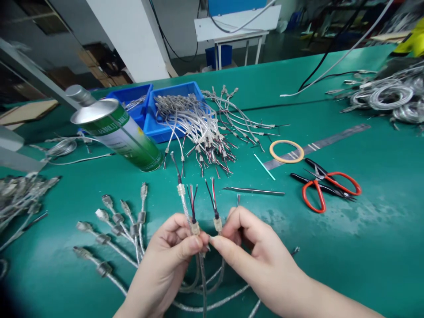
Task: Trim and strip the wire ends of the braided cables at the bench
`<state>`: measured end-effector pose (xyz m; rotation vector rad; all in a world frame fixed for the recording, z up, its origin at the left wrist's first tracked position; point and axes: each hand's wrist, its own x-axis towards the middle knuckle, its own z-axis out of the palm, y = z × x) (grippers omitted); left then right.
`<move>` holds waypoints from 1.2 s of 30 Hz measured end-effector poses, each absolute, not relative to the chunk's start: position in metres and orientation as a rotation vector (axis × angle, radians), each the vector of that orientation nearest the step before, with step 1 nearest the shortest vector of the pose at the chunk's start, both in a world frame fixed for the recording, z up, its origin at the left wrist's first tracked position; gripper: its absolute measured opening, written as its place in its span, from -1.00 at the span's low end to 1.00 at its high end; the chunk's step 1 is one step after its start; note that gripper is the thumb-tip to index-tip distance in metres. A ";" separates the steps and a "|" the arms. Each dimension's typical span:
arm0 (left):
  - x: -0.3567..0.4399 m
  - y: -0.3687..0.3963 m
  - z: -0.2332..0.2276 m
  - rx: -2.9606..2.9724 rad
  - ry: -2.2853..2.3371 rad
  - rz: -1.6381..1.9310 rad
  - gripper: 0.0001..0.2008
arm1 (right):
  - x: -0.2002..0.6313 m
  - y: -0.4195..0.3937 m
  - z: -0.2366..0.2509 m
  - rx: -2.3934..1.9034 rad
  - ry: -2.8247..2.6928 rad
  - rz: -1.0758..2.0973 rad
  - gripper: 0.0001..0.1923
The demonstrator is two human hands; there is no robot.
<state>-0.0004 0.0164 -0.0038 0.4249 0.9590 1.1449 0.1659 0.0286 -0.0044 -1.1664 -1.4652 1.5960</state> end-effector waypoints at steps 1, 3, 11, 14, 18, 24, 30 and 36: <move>-0.001 0.017 -0.003 0.432 0.958 1.143 -0.80 | 0.166 0.029 -0.005 -1.169 -1.463 1.595 -0.76; -0.001 0.017 -0.003 0.442 0.952 1.139 -0.84 | 0.166 0.029 -0.005 -1.168 -1.461 1.595 -0.76; -0.002 0.017 -0.003 0.490 0.925 1.108 -0.94 | 0.168 0.029 -0.003 -1.151 -1.446 1.610 -0.76; -0.002 0.017 -0.003 0.492 0.922 1.107 -0.94 | 0.169 0.029 -0.002 -1.154 -1.433 1.622 -0.75; -0.002 0.017 -0.002 0.491 0.930 1.097 -0.96 | 0.168 0.030 -0.001 -1.160 -1.421 1.624 -0.75; -0.003 0.016 -0.001 0.477 0.900 1.089 -0.95 | 0.167 0.030 -0.001 -1.150 -1.399 1.635 -0.74; -0.003 0.015 0.000 0.509 0.887 1.072 -0.93 | 0.167 0.031 -0.001 -1.157 -1.350 1.734 -0.74; -0.004 0.015 -0.001 0.489 0.884 1.071 -0.92 | 0.168 0.033 0.000 -1.117 -1.343 1.781 -0.76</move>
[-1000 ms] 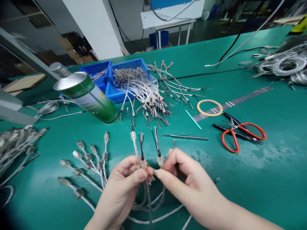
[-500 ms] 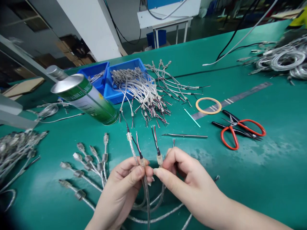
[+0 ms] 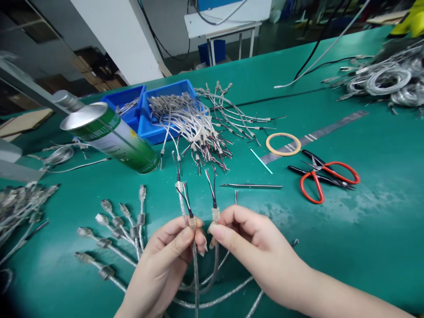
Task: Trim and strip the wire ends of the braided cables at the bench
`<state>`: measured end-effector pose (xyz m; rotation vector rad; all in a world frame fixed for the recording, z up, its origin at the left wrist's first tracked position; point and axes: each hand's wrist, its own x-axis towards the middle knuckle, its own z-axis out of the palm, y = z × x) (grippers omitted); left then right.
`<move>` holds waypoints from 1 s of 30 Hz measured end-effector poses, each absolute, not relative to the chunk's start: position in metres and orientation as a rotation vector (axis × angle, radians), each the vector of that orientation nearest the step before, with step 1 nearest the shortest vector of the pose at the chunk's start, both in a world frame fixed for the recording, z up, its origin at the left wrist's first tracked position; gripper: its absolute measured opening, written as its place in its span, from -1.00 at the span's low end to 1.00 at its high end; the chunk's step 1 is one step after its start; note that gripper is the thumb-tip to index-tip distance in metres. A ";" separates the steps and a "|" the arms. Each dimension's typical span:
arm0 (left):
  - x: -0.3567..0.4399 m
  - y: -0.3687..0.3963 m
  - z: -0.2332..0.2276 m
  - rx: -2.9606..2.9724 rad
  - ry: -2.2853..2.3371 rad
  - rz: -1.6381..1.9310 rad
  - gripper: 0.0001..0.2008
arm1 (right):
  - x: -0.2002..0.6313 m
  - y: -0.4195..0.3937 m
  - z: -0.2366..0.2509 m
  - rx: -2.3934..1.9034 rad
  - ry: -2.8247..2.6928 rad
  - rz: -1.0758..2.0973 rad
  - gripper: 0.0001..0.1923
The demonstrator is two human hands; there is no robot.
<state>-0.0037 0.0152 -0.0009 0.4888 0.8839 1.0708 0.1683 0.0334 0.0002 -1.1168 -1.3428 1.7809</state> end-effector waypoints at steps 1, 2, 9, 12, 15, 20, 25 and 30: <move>-0.004 0.015 -0.001 0.471 0.885 1.072 -0.93 | 0.168 0.034 0.001 -1.108 -1.342 1.782 -0.76; -0.004 0.016 -0.001 0.455 0.887 1.073 -0.94 | 0.168 0.035 0.001 -1.097 -1.341 1.778 -0.76; -0.002 0.017 -0.001 0.426 0.899 1.089 -0.94 | 0.167 0.037 0.003 -1.043 -1.333 1.747 -0.78; -0.002 0.018 0.000 0.415 0.901 1.086 -0.91 | 0.168 0.035 0.001 -1.029 -1.322 1.751 -0.78; -0.002 0.017 0.001 0.403 0.911 1.061 -0.91 | 0.169 0.033 -0.003 -1.024 -1.267 1.769 -0.81; -0.001 0.015 0.001 0.431 0.933 1.047 -0.93 | 0.170 0.033 -0.010 -1.040 -1.166 1.747 -0.84; 0.001 0.013 0.002 0.470 0.938 1.012 -0.96 | 0.168 0.035 -0.006 -0.992 -1.251 1.683 -0.88; 0.001 0.012 0.003 0.488 0.941 0.982 -0.93 | 0.167 0.036 -0.004 -1.006 -1.258 1.655 -0.93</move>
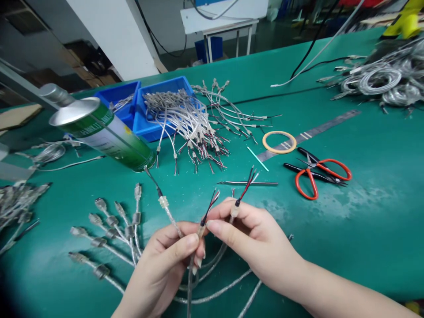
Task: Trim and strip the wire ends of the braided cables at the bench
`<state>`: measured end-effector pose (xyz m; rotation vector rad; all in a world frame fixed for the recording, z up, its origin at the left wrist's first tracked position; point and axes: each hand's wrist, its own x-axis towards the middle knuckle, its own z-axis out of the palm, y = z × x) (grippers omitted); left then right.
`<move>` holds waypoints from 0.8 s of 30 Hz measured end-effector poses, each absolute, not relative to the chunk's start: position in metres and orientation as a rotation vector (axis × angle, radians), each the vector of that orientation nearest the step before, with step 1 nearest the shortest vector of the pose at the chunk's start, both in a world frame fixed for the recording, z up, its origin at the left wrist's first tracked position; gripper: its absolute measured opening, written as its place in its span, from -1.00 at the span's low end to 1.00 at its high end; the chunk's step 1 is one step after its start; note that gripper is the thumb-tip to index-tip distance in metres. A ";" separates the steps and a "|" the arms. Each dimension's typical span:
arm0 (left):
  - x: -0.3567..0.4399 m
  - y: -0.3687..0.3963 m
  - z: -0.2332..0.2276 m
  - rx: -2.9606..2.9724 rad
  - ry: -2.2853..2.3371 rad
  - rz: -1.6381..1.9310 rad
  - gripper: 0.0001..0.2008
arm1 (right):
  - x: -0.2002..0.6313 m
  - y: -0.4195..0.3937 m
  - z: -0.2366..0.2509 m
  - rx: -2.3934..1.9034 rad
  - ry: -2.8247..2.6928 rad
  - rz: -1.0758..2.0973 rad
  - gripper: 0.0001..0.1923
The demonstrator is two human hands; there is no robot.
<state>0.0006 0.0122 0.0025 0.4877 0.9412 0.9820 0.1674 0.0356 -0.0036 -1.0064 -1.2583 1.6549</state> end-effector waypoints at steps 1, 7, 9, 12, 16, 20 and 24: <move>0.000 0.012 0.002 0.490 0.937 0.977 -0.93 | 0.167 0.036 -0.003 -1.007 -1.255 1.660 -0.94; -0.002 0.012 0.001 0.532 0.910 0.915 -0.87 | 0.167 0.036 -0.001 -1.030 -1.299 1.642 -0.90; -0.002 0.012 0.001 0.536 0.921 0.893 -0.84 | 0.166 0.037 0.001 -1.044 -1.342 1.617 -0.86; -0.003 0.012 0.000 0.532 0.904 0.862 -0.82 | 0.166 0.038 0.003 -1.052 -1.380 1.594 -0.81; -0.003 0.011 -0.003 0.510 0.845 0.815 -0.80 | 0.167 0.038 0.003 -1.036 -1.364 1.649 -0.81; -0.003 0.010 -0.006 0.521 0.840 0.802 -0.80 | 0.169 0.039 0.001 -1.030 -1.297 1.729 -0.82; -0.002 0.012 -0.006 0.540 0.823 0.830 -0.80 | 0.169 0.040 0.000 -0.971 -1.275 1.748 -0.82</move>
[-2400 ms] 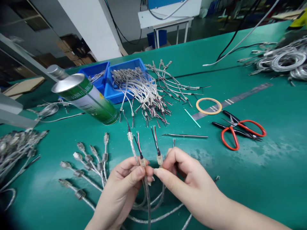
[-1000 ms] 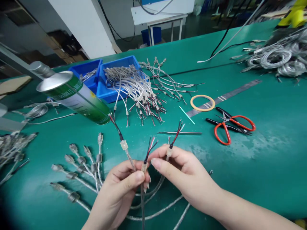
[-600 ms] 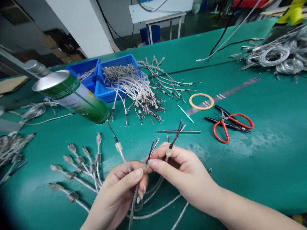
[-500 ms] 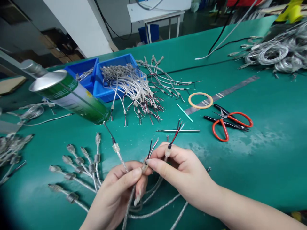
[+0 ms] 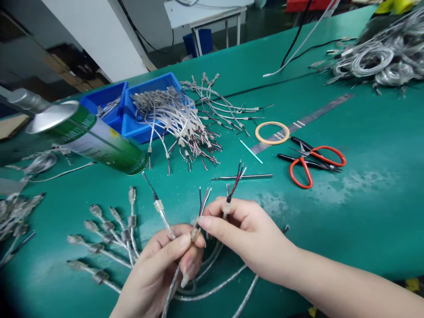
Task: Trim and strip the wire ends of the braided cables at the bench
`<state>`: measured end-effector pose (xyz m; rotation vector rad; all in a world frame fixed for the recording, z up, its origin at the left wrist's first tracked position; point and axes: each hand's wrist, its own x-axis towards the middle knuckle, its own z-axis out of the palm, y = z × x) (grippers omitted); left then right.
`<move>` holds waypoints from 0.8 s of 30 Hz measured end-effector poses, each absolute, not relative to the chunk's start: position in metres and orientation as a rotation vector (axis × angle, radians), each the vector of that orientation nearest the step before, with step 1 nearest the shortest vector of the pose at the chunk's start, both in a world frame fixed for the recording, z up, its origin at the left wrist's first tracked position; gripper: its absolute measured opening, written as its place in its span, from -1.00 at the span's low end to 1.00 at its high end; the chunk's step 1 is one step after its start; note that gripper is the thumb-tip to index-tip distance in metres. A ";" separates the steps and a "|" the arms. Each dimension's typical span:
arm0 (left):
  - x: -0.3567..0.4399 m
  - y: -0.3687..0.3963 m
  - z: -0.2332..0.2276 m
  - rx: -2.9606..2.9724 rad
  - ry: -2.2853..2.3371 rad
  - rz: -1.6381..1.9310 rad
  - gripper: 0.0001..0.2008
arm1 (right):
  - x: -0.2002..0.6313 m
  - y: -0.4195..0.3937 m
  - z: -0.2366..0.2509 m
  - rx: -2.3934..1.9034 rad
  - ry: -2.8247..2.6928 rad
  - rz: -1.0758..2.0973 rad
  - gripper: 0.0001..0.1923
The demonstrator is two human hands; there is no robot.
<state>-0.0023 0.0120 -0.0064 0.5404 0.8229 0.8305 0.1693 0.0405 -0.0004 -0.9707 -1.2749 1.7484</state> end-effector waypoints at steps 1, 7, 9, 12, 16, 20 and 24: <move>-0.002 0.012 -0.006 0.541 0.813 0.835 -0.80 | 0.169 0.041 -0.001 -0.948 -1.277 1.747 -0.82; -0.003 0.009 -0.008 0.609 0.886 0.902 -0.85 | 0.170 0.038 0.001 -0.929 -1.305 1.728 -0.89; -0.003 0.006 -0.010 0.650 0.943 0.919 -0.89 | 0.170 0.037 0.002 -0.969 -1.353 1.679 -0.88; -0.001 0.003 -0.010 0.701 0.989 0.946 -0.94 | 0.170 0.036 0.003 -0.987 -1.386 1.660 -0.85; 0.002 0.004 -0.004 0.791 1.050 1.001 -0.94 | 0.170 0.036 0.001 -0.964 -1.393 1.633 -0.76; 0.003 0.005 -0.001 0.820 1.078 0.958 -0.92 | 0.170 0.036 -0.004 -0.936 -1.331 1.744 -0.75; 0.001 0.006 -0.008 0.807 0.998 0.898 -0.86 | 0.169 0.038 -0.011 -0.912 -1.214 1.821 -0.76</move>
